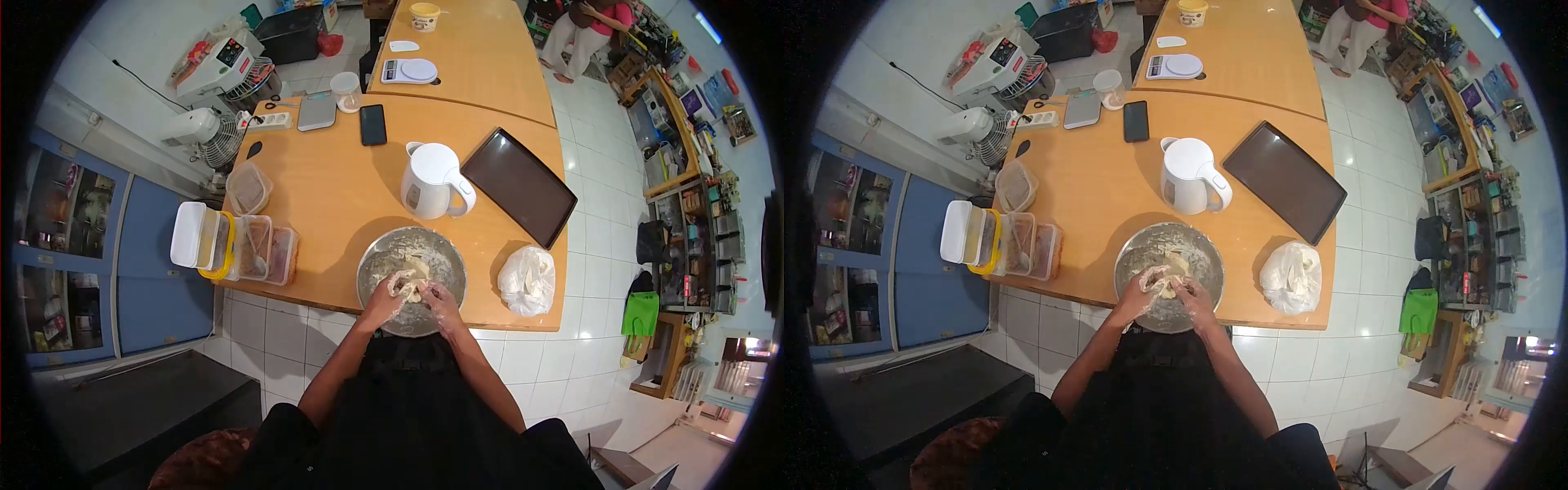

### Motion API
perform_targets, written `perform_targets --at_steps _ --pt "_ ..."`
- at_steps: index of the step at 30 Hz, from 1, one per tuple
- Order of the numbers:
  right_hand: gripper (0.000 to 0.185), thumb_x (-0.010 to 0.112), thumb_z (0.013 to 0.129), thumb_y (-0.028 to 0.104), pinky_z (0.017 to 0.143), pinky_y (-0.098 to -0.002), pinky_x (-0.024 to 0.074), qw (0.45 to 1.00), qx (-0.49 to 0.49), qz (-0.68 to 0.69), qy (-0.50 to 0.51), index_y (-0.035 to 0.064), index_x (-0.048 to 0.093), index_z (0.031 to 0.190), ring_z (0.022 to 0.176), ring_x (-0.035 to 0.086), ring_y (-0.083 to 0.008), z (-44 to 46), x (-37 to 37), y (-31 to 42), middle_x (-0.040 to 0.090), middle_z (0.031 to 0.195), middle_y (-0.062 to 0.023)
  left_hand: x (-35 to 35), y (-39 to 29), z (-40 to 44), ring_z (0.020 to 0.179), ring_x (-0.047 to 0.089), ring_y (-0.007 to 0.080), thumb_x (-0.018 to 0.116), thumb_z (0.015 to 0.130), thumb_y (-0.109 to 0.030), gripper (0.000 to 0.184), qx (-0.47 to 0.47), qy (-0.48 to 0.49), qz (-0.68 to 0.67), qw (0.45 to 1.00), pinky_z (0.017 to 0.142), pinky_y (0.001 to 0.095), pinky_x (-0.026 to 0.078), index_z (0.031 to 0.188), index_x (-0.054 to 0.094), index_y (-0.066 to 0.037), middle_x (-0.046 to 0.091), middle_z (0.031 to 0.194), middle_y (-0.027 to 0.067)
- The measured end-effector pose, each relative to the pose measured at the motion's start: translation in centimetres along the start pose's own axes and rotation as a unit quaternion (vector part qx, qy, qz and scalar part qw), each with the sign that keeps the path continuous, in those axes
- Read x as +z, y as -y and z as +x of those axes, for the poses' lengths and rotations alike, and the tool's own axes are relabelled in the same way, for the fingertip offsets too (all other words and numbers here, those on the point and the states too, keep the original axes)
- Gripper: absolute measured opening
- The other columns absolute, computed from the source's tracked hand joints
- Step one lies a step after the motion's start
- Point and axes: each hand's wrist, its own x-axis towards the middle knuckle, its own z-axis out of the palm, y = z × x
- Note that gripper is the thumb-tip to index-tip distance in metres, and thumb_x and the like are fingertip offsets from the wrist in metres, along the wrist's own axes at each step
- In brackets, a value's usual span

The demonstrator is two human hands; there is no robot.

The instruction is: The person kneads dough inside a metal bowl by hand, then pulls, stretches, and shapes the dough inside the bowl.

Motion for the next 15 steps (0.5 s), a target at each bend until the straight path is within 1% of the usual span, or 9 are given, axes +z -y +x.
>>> perform_targets --at_steps 2,5,8,9,10,11,12,14,15 --pt "0.026 0.064 0.093 0.029 0.081 -0.0276 0.0426 0.999 0.037 -0.003 0.004 0.0078 0.063 0.108 0.091 0.055 -0.0092 -0.1 -0.3 0.1 0.061 0.099 0.0013 0.0 1.2 0.2 0.111 0.06 0.0291 0.057 0.086 -0.006 0.039 0.009 -0.017 0.016 1.0 0.095 0.035 0.045 0.124 0.054 0.0 0.063 0.116 0.0191" --pt "0.024 0.063 0.094 0.027 0.081 -0.0274 0.0432 0.997 0.071 0.02 0.006 0.0078 0.063 0.108 0.091 0.055 -0.009 -0.7 0.5 1.4 0.061 0.1 0.0014 -0.2 -0.8 -0.3 0.112 0.059 0.0319 0.056 0.087 -0.006 0.041 -0.01 -0.024 0.065 0.998 0.095 0.0355 0.045 0.127 0.052 -0.001 0.062 0.117 0.0208" --pt "0.025 0.063 0.094 0.026 0.08 -0.0269 0.0436 0.996 0.074 0.054 0.008 0.0074 0.061 0.111 0.091 0.055 -0.009 -0.2 0.2 0.5 0.061 0.1 0.0015 -0.2 -1.6 -0.3 0.111 0.06 0.0287 0.058 0.086 -0.005 0.046 -0.042 -0.03 0.05 0.997 0.095 0.0357 0.046 0.13 0.049 -0.003 0.062 0.117 0.0182" --pt "0.025 0.062 0.094 0.025 0.079 -0.0266 0.0437 0.995 0.072 0.065 0.01 0.0073 0.06 0.112 0.092 0.055 -0.009 -0.1 0.2 0.4 0.061 0.1 0.0015 -0.2 -2.3 -0.5 0.11 0.06 0.0268 0.06 0.085 -0.005 0.047 -0.08 -0.013 -0.042 0.996 0.094 0.0353 0.046 0.131 0.048 -0.003 0.062 0.116 0.0171" --pt "0.029 0.063 0.094 0.026 0.08 -0.0273 0.0443 0.994 0.068 0.086 0.01 0.0056 0.059 0.113 0.093 0.056 -0.0099 -0.1 0.1 0.3 0.062 0.101 -0.0004 -0.3 -3.2 -0.8 0.109 0.06 0.0249 0.061 0.085 -0.005 0.049 -0.118 0.003 -0.133 0.984 0.094 0.0349 0.046 0.132 0.048 -0.003 0.062 0.116 0.0159" --pt "0.032 0.064 0.093 0.027 0.081 -0.0279 0.0448 0.992 0.066 0.107 0.011 0.0039 0.059 0.114 0.094 0.056 -0.0108 -0.2 0.1 0.1 0.063 0.102 -0.0023 -0.3 -3.7 -1.2 0.108 0.06 0.0231 0.063 0.084 -0.005 0.051 -0.156 0.018 -0.224 0.962 0.093 0.0345 0.047 0.132 0.047 -0.003 0.062 0.116 0.0147" --pt "0.035 0.065 0.092 0.028 0.082 -0.0286 0.0453 0.99 0.062 0.128 0.012 0.0022 0.058 0.115 0.095 0.057 -0.0118 -0.3 0.3 0.2 0.063 0.103 -0.0042 -0.2 -2.5 -1.3 0.107 0.06 0.0214 0.065 0.083 -0.006 0.052 -0.107 0.006 -0.164 0.981 0.092 0.0339 0.047 0.132 0.047 -0.003 0.062 0.115 0.0137" --pt "0.036 0.067 0.091 0.025 0.084 -0.0278 0.0454 0.996 0.042 0.074 0.011 0.0014 0.057 0.116 0.097 0.057 -0.0122 -0.8 0.6 0.9 0.063 0.103 -0.005 -0.1 0.8 -0.7 0.105 0.059 0.0181 0.069 0.082 -0.008 0.055 -0.006 -0.017 -0.041 0.999 0.09 0.0325 0.048 0.132 0.047 -0.003 0.062 0.115 0.0116" --pt "0.036 0.068 0.091 0.023 0.085 -0.0274 0.0454 0.998 0.03 0.047 0.01 0.001 0.056 0.116 0.097 0.057 -0.0123 -0.7 0.6 1.2 0.063 0.103 -0.0054 -0.2 0.2 -0.4 0.106 0.059 0.0176 0.069 0.082 -0.008 0.054 -0.022 -0.013 -0.039 0.999 0.09 0.0318 0.048 0.132 0.048 -0.002 0.061 0.116 0.0114"
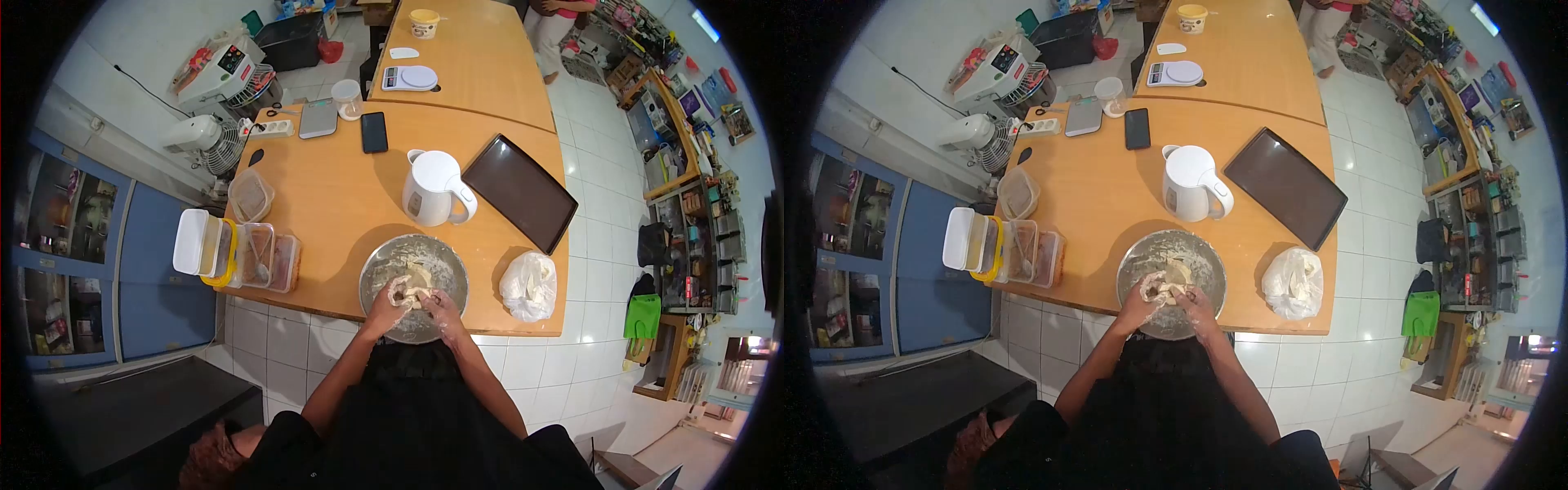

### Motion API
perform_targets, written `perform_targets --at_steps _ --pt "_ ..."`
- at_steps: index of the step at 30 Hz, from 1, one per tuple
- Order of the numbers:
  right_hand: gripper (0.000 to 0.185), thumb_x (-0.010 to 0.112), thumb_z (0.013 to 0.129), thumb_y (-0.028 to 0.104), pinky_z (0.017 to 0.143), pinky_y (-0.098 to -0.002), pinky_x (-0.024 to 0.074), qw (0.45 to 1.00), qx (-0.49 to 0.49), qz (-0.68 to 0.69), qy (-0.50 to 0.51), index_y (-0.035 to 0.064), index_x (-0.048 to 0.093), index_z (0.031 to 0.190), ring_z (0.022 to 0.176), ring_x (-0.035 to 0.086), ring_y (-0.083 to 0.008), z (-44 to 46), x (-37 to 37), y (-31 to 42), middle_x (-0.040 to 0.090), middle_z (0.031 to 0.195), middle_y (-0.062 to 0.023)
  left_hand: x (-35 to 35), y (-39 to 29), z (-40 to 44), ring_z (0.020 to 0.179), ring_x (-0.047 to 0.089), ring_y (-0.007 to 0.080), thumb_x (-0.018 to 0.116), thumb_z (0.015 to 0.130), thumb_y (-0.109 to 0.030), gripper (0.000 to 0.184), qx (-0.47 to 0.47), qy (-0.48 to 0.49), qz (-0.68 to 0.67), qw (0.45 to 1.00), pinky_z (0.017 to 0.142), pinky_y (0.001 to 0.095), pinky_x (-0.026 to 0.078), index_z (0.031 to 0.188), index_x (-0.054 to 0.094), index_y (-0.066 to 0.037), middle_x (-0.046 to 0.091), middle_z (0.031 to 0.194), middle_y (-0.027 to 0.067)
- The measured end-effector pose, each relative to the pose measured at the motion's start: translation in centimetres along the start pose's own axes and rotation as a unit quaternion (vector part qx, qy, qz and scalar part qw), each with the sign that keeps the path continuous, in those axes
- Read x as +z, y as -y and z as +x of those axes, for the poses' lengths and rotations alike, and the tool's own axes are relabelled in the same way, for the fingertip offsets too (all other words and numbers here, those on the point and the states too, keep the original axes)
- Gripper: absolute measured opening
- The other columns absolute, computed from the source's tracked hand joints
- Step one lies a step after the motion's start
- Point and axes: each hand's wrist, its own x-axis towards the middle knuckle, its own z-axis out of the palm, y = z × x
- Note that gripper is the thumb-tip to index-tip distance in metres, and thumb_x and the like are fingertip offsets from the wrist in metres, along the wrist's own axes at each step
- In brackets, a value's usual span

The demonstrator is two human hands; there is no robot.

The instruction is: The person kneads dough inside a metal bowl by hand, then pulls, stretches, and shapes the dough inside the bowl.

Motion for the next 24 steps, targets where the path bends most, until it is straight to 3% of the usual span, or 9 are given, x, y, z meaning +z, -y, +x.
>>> perform_targets --at_steps 2,6,9,12,17,24 --pt "0.034 0.067 0.091 0.022 0.083 -0.0257 0.0442 1.0 -0.022 -0.006 0.0 0.0026 0.056 0.116 0.095 0.057 -0.0109 0.3 -0.1 -0.1 0.063 0.103 -0.0037 0.2 -1.8 -0.3 0.107 0.058 0.0165 0.067 0.083 -0.009 0.052 -0.036 0.007 0.004 0.999 0.091 0.0305 0.048 0.131 0.048 -0.002 0.061 0.118 0.011" --pt "0.032 0.067 0.091 0.022 0.08 -0.0245 0.0431 0.999 -0.028 0.01 -0.013 0.0028 0.058 0.115 0.092 0.056 -0.009 -0.3 0.4 0.4 0.062 0.101 -0.0023 0.3 -1.9 -0.3 0.104 0.06 0.0175 0.068 0.083 -0.009 0.051 0.006 0.02 0.042 0.999 0.089 0.0307 0.048 0.129 0.05 -0.001 0.062 0.115 0.0121" --pt "0.03 0.066 0.092 0.023 0.077 -0.0243 0.0423 0.993 -0.003 -0.115 -0.008 0.0033 0.06 0.113 0.089 0.054 -0.0077 0.4 -1.4 -1.0 0.062 0.099 -0.0001 0.3 -0.5 -0.2 0.101 0.062 0.02 0.071 0.08 -0.009 0.051 -0.01 0.027 0.027 0.999 0.089 0.0321 0.048 0.126 0.051 -0.002 0.064 0.111 0.0132" --pt "0.025 0.065 0.093 0.025 0.076 -0.0234 0.0413 0.999 0.003 -0.045 -0.027 0.0061 0.062 0.109 0.085 0.053 -0.0073 0.2 -1.2 -1.3 0.06 0.094 0.003 -0.2 -0.4 -0.1 0.1 0.063 0.022 0.069 0.081 -0.009 0.043 -0.014 0.025 0.06 0.998 0.089 0.0325 0.049 0.122 0.056 -0.002 0.065 0.11 0.0138" --pt "0.023 0.061 0.095 0.03 0.077 -0.0244 0.0409 0.998 0.016 -0.055 -0.019 0.011 0.063 0.108 0.086 0.052 -0.0067 0.6 -1.4 -1.9 0.059 0.093 0.0047 0.1 -2.5 -0.8 0.101 0.064 0.0227 0.063 0.084 -0.006 0.033 0.018 0.013 0.096 0.995 0.089 0.0324 0.048 0.116 0.061 -0.001 0.066 0.111 0.0138" --pt "0.028 0.059 0.095 0.036 0.08 -0.0278 0.0408 1.0 0.021 -0.022 0.001 0.0131 0.061 0.11 0.091 0.052 -0.0083 0.8 -1.5 -2.7 0.059 0.099 0.0041 -0.2 -1.1 -0.9 0.104 0.061 0.0185 0.063 0.086 -0.008 0.04 0.024 0.031 0.065 0.997 0.091 0.0315 0.047 0.126 0.059 -0.004 0.065 0.117 0.0123"
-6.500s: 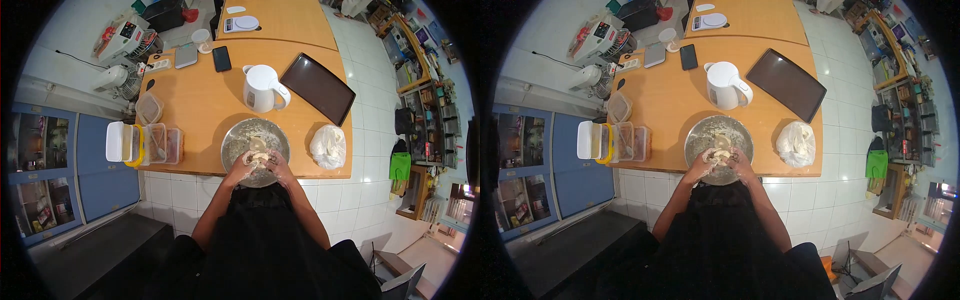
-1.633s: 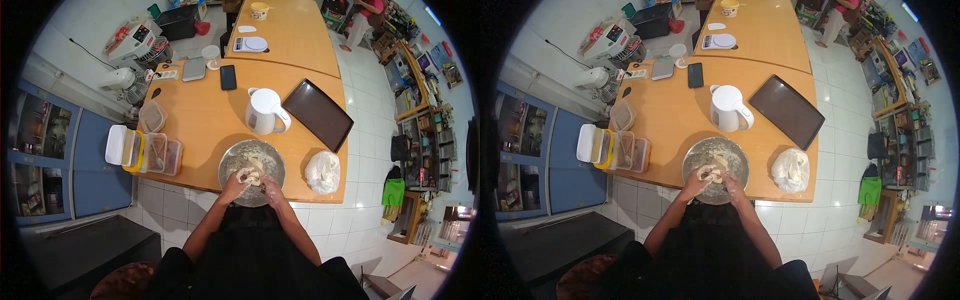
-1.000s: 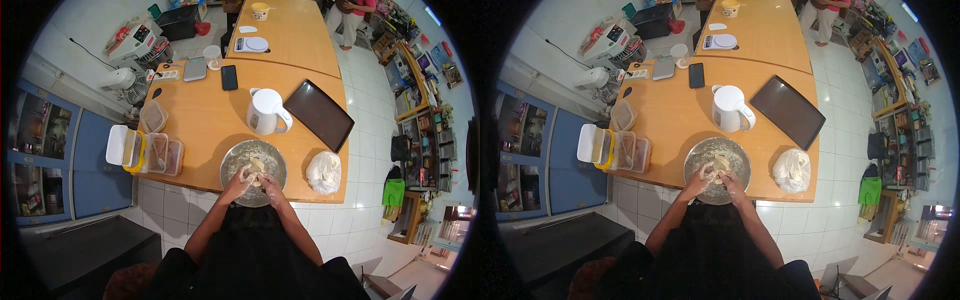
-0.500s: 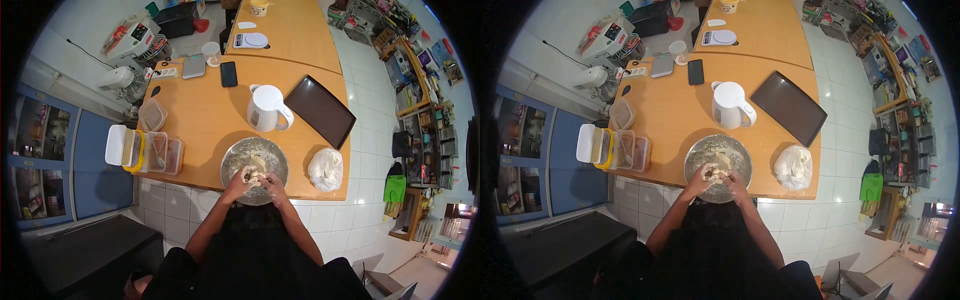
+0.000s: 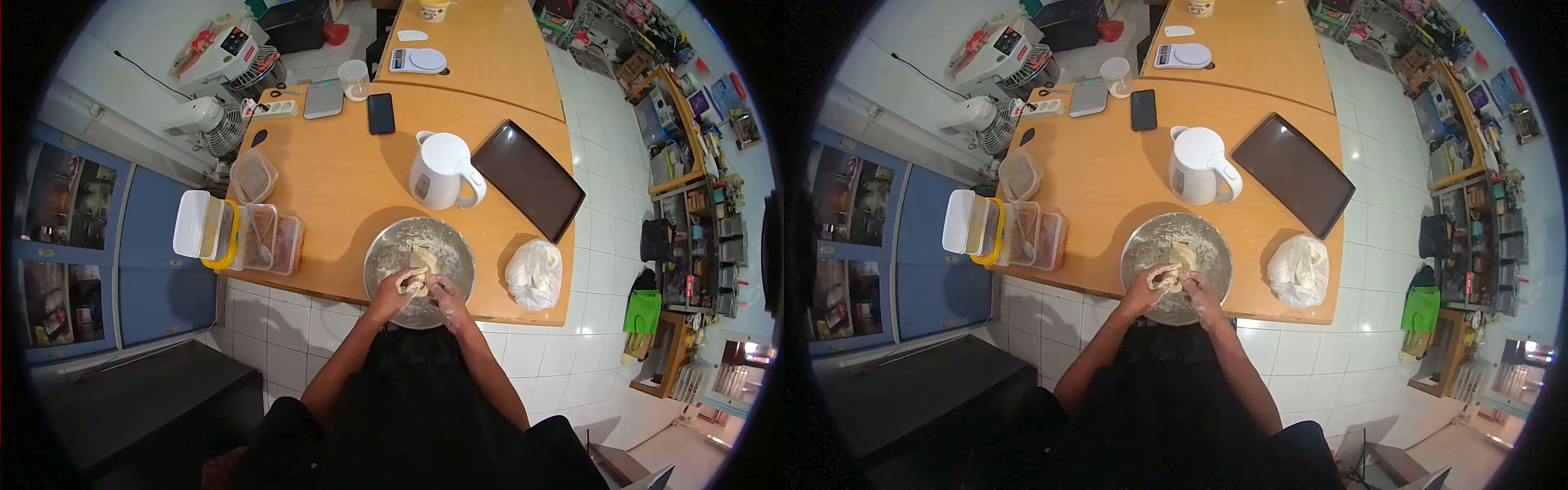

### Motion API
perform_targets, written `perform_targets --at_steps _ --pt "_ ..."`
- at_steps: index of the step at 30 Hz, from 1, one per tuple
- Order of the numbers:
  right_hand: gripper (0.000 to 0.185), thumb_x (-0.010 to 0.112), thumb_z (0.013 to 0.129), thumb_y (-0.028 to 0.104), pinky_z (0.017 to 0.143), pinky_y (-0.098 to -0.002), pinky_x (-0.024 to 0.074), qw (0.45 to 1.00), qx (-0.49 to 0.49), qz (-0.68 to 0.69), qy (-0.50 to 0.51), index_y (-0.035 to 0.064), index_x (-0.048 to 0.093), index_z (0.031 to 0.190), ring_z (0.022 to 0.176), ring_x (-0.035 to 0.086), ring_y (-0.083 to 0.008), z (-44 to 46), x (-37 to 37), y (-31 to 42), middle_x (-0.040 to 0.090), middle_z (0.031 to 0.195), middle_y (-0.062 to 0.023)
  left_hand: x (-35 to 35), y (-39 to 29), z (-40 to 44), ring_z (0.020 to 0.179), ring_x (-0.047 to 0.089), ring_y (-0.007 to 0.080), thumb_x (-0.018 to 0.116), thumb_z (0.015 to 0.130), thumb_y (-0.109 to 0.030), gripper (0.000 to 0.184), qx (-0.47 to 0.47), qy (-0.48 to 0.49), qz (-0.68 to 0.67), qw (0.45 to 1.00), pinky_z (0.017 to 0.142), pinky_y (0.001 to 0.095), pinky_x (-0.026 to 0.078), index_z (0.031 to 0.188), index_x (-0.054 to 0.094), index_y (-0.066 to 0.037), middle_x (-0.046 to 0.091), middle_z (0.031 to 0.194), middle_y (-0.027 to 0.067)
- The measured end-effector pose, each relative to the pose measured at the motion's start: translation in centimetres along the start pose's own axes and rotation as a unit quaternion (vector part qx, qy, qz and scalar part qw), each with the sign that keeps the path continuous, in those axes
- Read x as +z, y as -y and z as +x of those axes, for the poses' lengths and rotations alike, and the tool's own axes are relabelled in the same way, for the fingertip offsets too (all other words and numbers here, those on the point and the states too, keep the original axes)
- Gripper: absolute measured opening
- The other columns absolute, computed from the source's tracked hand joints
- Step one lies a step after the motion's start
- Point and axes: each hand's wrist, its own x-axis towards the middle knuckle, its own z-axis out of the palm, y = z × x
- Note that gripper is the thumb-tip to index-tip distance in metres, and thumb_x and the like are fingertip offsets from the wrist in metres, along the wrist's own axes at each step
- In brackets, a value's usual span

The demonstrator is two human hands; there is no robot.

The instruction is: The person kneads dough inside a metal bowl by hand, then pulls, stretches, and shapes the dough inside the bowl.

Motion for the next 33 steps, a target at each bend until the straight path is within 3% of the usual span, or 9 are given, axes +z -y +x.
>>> perform_targets --at_steps 5,9,11,14,17,20,23,26,33 --pt "0.043 0.053 0.097 0.043 0.087 -0.0301 0.0424 0.994 0.049 0.085 0.043 0.0104 0.055 0.126 0.103 0.054 -0.0144 0.5 0.2 -0.1 0.058 0.118 -0.0014 -0.2 -1.4 -0.4 0.102 0.061 0.0182 0.064 0.084 -0.007 0.048 -0.029 -0.013 0.011 0.999 0.09 0.032 0.048 0.131 0.053 -0.005 0.064 0.115 0.013" --pt "0.053 0.046 0.1 0.045 0.101 -0.0352 0.0409 0.991 0.057 0.109 0.058 0.0076 0.043 0.138 0.117 0.053 -0.0185 1.4 -0.5 -1.1 0.053 0.132 -0.0034 -0.2 -2.3 -0.1 0.107 0.062 0.0299 0.063 0.076 -0.002 0.052 -0.024 0.028 0.005 0.999 0.092 0.036 0.047 0.127 0.051 -0.006 0.064 0.112 0.019" --pt "0.051 0.044 0.101 0.043 0.1 -0.0356 0.0429 0.981 0.053 0.151 0.112 0.0088 0.043 0.138 0.118 0.054 -0.0185 1.3 -0.6 -1.2 0.053 0.132 -0.0036 -0.5 -3.7 -0.1 0.112 0.058 0.0335 0.064 0.074 -0.003 0.054 -0.051 0.074 0.003 0.996 0.095 0.0382 0.045 0.126 0.051 -0.007 0.062 0.116 0.0202" --pt "0.047 0.042 0.102 0.04 0.096 -0.0356 0.0458 0.983 0.053 0.141 0.107 0.0104 0.042 0.139 0.118 0.054 -0.0183 0.2 0.4 0.2 0.053 0.131 -0.0041 -0.5 -4.0 -0.5 0.12 0.049 0.0403 0.068 0.071 -0.007 0.06 -0.013 0.039 0.225 0.974 0.1 0.0443 0.041 0.128 0.05 -0.009 0.055 0.126 0.0218" --pt "0.049 0.043 0.102 0.036 0.097 -0.0367 0.0456 0.982 0.041 0.151 0.103 0.0092 0.037 0.143 0.12 0.052 -0.0193 -0.1 0.5 0.6 0.05 0.136 -0.0054 -0.7 -3.0 -0.7 0.123 0.042 0.0452 0.071 0.068 -0.01 0.064 0.089 -0.03 0.273 0.957 0.103 0.0491 0.038 0.129 0.051 -0.011 0.047 0.134 0.0222" --pt "0.05 0.043 0.102 0.034 0.098 -0.0381 0.0445 0.979 0.031 0.172 0.103 0.0079 0.034 0.144 0.122 0.051 -0.0204 -0.5 0.8 1.5 0.048 0.138 -0.0068 -1.7 -3.7 -1.5 0.128 0.04 0.0445 0.07 0.072 -0.013 0.063 0.085 -0.009 0.288 0.954 0.104 0.048 0.038 0.132 0.05 -0.011 0.05 0.133 0.021" --pt "0.05 0.043 0.102 0.035 0.1 -0.0383 0.043 0.98 0.024 0.168 0.099 0.0081 0.034 0.144 0.122 0.049 -0.0208 -0.5 1.0 1.4 0.047 0.137 -0.0079 -1.1 -2.5 -2.1 0.126 0.04 0.0486 0.071 0.068 -0.015 0.07 0.009 0.085 0.392 0.916 0.103 0.0494 0.039 0.135 0.049 -0.015 0.041 0.137 0.0298" --pt "0.05 0.041 0.103 0.037 0.102 -0.0374 0.0406 0.984 -0.027 0.141 0.105 0.0082 0.036 0.143 0.122 0.048 -0.0211 -0.2 1.9 1.1 0.047 0.136 -0.008 -0.1 -4.1 -1.9 0.127 0.038 0.0503 0.07 0.069 -0.017 0.069 -0.051 0.082 0.401 0.911 0.104 0.0507 0.039 0.135 0.05 -0.014 0.04 0.137 0.0324" --pt "0.056 0.033 0.103 0.043 0.108 -0.0347 0.0332 0.994 -0.041 0.046 0.091 0.0067 0.035 0.146 0.128 0.043 -0.0218 -0.9 1.7 2.6 0.045 0.138 -0.0105 0.3 0.0 -0.9 0.127 0.038 0.0512 0.07 0.076 -0.021 0.054 0.041 0.033 0.218 0.975 0.108 0.0507 0.033 0.128 0.057 -0.009 0.04 0.136 0.034"
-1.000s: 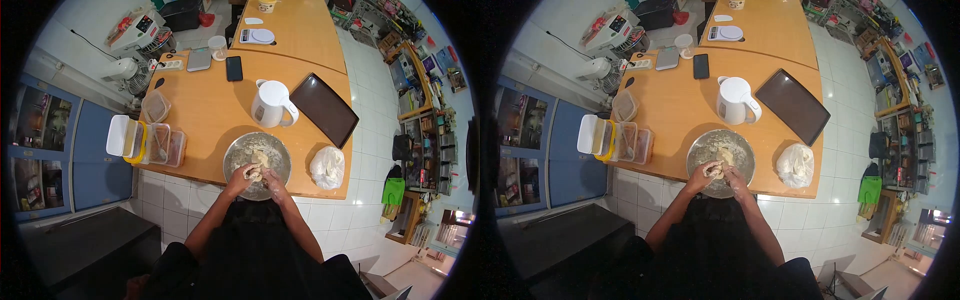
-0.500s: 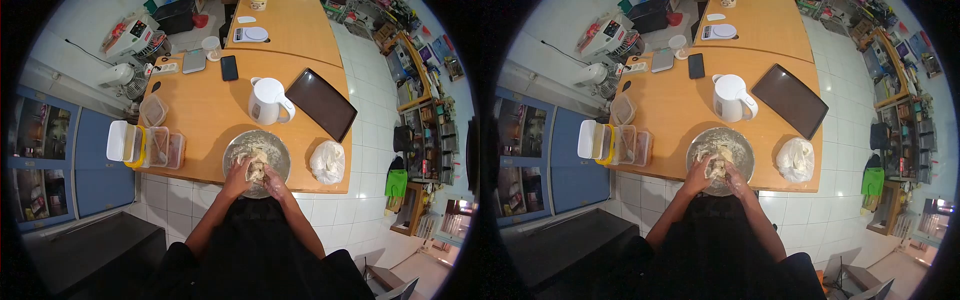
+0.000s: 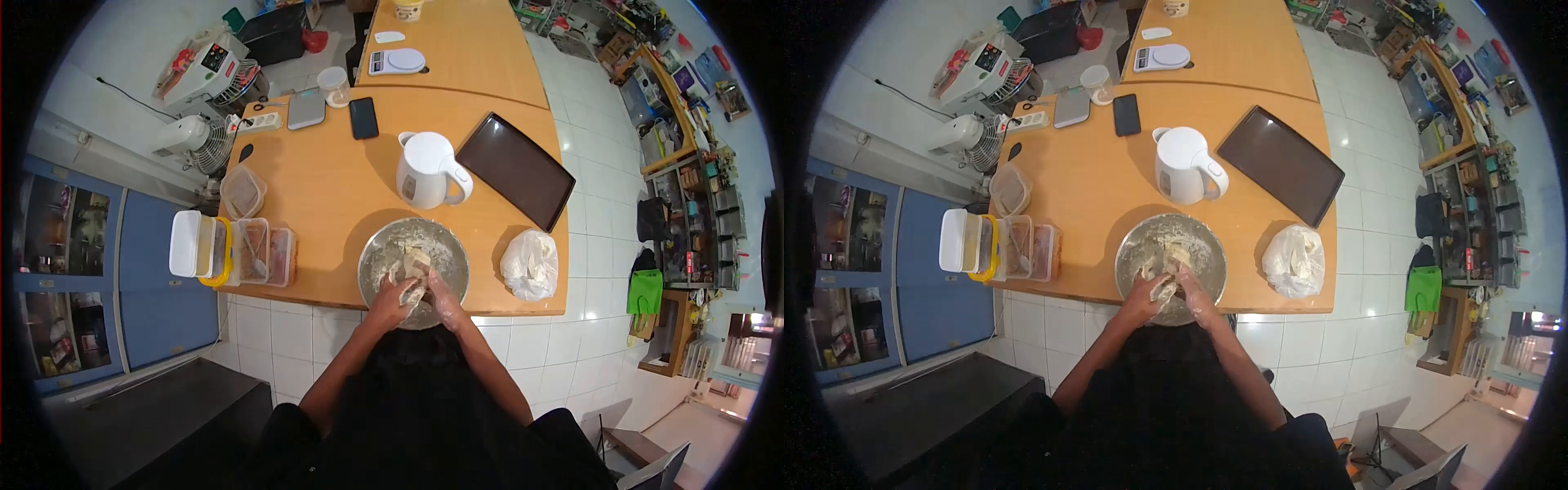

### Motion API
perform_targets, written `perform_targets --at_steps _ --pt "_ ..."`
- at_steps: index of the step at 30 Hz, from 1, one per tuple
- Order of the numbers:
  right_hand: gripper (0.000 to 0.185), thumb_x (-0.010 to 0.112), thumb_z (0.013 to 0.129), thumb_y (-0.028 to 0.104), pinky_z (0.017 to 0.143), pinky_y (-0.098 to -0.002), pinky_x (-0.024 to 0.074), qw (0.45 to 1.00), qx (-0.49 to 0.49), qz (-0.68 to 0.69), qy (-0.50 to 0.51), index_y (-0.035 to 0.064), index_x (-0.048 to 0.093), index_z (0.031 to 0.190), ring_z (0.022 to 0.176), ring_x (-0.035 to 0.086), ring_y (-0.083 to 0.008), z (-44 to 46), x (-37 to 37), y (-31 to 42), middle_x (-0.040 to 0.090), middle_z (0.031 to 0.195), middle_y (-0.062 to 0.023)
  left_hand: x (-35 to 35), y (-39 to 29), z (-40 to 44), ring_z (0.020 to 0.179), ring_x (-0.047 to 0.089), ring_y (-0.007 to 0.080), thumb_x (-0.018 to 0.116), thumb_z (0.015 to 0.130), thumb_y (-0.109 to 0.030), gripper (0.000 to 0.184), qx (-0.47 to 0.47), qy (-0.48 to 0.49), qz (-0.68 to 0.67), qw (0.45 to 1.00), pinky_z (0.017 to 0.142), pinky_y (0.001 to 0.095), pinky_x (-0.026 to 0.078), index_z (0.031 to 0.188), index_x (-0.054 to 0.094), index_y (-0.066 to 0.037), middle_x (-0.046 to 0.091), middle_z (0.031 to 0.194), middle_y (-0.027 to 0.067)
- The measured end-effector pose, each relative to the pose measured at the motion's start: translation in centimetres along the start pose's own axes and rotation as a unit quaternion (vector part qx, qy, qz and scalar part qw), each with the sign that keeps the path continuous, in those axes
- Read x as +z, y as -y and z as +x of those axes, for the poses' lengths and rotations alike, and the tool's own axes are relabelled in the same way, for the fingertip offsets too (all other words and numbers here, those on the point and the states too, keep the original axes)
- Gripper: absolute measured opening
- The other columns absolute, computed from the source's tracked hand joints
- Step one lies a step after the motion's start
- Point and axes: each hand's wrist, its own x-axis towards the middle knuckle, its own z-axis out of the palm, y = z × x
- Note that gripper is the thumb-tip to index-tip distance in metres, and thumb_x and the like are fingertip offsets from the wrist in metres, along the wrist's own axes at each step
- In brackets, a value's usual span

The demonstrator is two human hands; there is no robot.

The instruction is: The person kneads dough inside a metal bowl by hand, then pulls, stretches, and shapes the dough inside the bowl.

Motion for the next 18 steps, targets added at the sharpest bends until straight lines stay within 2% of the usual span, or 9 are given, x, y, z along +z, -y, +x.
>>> perform_targets --at_steps 2,3,4,6,7,10,13,16,18 --pt "0.059 0.03 0.103 0.048 0.108 -0.0359 0.0336 0.998 -0.017 -0.066 -0.01 0.0059 0.036 0.144 0.127 0.044 -0.0217 1.2 -1.3 -2.1 0.047 0.137 -0.0095 0.5 0.5 -0.1 0.129 0.037 0.0494 0.067 0.081 -0.021 0.05 0.009 -0.029 -0.011 0.999 0.11 0.0484 0.03 0.128 0.057 -0.007 0.042 0.137 0.032" --pt "0.061 0.028 0.103 0.05 0.108 -0.0365 0.0337 0.995 -0.025 -0.097 -0.018 0.0054 0.037 0.144 0.126 0.045 -0.0216 1.7 -2.0 -3.1 0.048 0.136 -0.009 1.9 2.3 0.3 0.127 0.045 0.0376 0.068 0.083 -0.023 0.046 0.039 -0.058 0.0 0.998 0.106 0.0427 0.036 0.125 0.059 -0.007 0.051 0.133 0.0239" --pt "0.06 0.03 0.103 0.049 0.108 -0.0361 0.0338 0.993 -0.028 -0.11 -0.029 0.0052 0.038 0.143 0.127 0.045 -0.0209 2.1 -2.4 -3.1 0.048 0.136 -0.0088 1.8 2.5 0.6 0.125 0.047 0.0326 0.067 0.084 -0.023 0.045 0.009 -0.036 -0.109 0.993 0.105 0.0404 0.037 0.125 0.059 -0.006 0.053 0.131 0.0205" --pt "0.057 0.033 0.103 0.046 0.108 -0.0349 0.0338 0.99 -0.036 -0.133 -0.038 0.005 0.04 0.142 0.126 0.045 -0.0196 2.1 -2.6 -2.8 0.049 0.135 -0.0083 1.5 3.0 0.6 0.12 0.052 0.0227 0.066 0.087 -0.022 0.042 -0.059 0.011 -0.319 0.946 0.102 0.0358 0.04 0.125 0.059 -0.005 0.056 0.128 0.0135" --pt "0.055 0.036 0.103 0.045 0.108 -0.0342 0.0337 0.988 -0.041 -0.142 -0.036 0.0051 0.042 0.141 0.126 0.045 -0.019 1.9 -2.4 -2.4 0.05 0.134 -0.0081 -0.7 -0.8 0.4 0.113 0.053 0.0131 0.059 0.093 -0.021 0.039 -0.138 0.016 -0.375 0.916 0.098 0.0299 0.042 0.127 0.056 -0.002 0.057 0.126 0.0062" --pt "0.048 0.043 0.102 0.04 0.106 -0.0322 0.0344 0.99 -0.077 -0.121 -0.014 0.0059 0.049 0.136 0.123 0.046 -0.0176 0.5 -0.4 0.8 0.052 0.131 -0.0073 -2.3 -3.3 0.7 0.111 0.053 0.0142 0.054 0.097 -0.02 0.039 -0.175 0.009 -0.542 0.822 0.096 0.0289 0.042 0.132 0.053 -0.002 0.057 0.126 0.0062" --pt "0.044 0.044 0.102 0.037 0.102 -0.0316 0.0392 0.994 -0.101 -0.045 -0.023 0.006 0.052 0.133 0.118 0.049 -0.0154 0.0 0.8 0.7 0.055 0.127 -0.0057 -2.5 -3.5 0.4 0.113 0.053 0.0133 0.054 0.097 -0.019 0.04 -0.162 0.01 -0.519 0.839 0.097 0.0287 0.042 0.134 0.051 -0.002 0.056 0.128 0.0059" --pt "0.04 0.044 0.103 0.032 0.098 -0.032 0.043 0.996 -0.088 -0.008 -0.023 0.0054 0.052 0.131 0.113 0.052 -0.0141 0.0 1.5 1.2 0.056 0.123 -0.0048 -2.3 -3.4 0.8 0.117 0.053 0.0159 0.05 0.099 -0.023 0.044 -0.173 0.017 -0.546 0.82 0.099 0.0311 0.043 0.137 0.048 -0.002 0.053 0.133 0.0077" --pt "0.036 0.045 0.103 0.025 0.097 -0.0332 0.0442 0.997 -0.054 0.05 -0.027 0.0044 0.05 0.132 0.11 0.054 -0.0147 -0.1 0.9 0.7 0.057 0.121 -0.0046 -1.8 -2.1 0.7 0.115 0.055 0.0156 0.055 0.095 -0.018 0.045 -0.127 0.041 -0.468 0.874 0.097 0.0296 0.044 0.137 0.048 -0.001 0.055 0.13 0.0068"
